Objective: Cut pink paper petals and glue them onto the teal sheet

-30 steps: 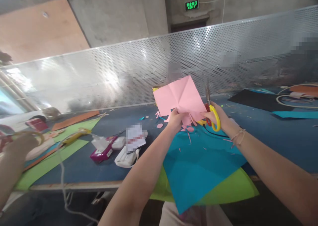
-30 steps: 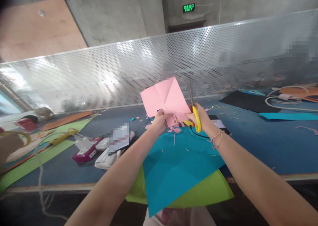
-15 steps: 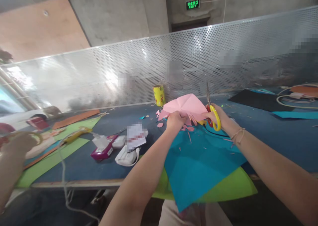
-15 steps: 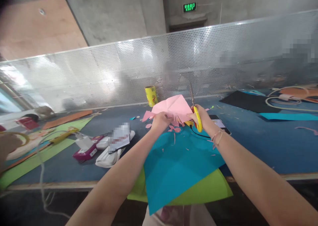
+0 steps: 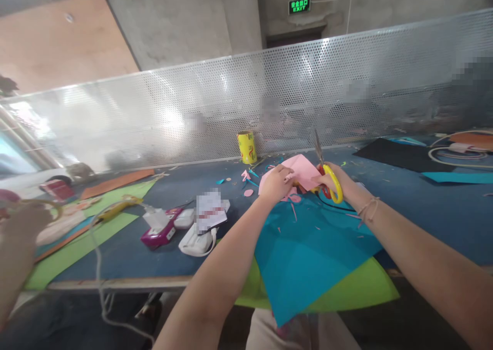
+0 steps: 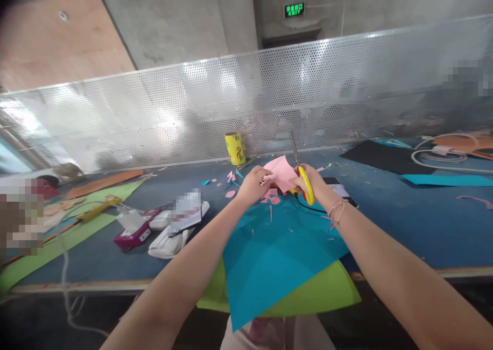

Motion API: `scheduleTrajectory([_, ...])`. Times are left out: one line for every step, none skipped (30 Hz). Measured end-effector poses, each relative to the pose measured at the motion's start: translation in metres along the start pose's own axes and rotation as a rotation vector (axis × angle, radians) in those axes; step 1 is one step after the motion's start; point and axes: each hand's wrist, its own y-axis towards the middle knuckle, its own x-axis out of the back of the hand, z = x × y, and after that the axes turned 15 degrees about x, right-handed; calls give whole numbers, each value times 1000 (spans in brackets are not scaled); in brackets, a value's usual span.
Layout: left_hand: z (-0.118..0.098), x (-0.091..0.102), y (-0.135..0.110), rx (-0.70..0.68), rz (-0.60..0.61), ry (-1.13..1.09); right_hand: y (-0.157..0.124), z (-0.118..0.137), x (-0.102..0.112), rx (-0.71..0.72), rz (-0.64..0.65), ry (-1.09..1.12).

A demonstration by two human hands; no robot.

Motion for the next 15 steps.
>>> scheduleTrajectory([0,-1,1,-7,3,-36,-1,2,-1,-20,-12,8])
scheduleTrajectory([1,-2,2,-9,6,-57,-1,3,-1,-31,-17,7])
scheduleTrajectory([2,-2,4,-8,11,-63,-2,5,-1,-32,-17,-3])
scheduleTrajectory([4,-3,5,-3,15,-57,-2,5,-1,-27,-10,-19])
scheduleTrajectory([5,-3,6,8,13,-41,-2,5,-1,-16,8,-37])
scheduleTrajectory([7,-3,7,25,7,-19,-2,4,0,-3,34,-53])
scheduleTrajectory([8,-3,8,46,-1,2,-2,3,1,13,72,-64])
scheduleTrajectory([10,-2,8,74,-9,17,-1,1,2,33,114,-77])
scheduleTrajectory([11,-2,8,108,-12,25,-1,-1,3,50,151,-97])
scheduleTrajectory([12,-1,8,149,-10,22,-1,-3,4,64,186,-123])
scheduleTrajectory([13,-1,8,192,-1,7,-1,-5,5,73,216,-157])
scheduleTrajectory([13,0,7,234,11,-22,-1,-6,6,84,238,-197])
scheduleTrajectory([14,0,7,278,17,-63,-1,-7,8,103,249,-241])
scheduleTrajectory([14,0,6,328,9,-122,-2,-8,9,129,250,-287])
scheduleTrajectory([15,0,6,377,-8,-187,-2,-8,11,161,249,-331])
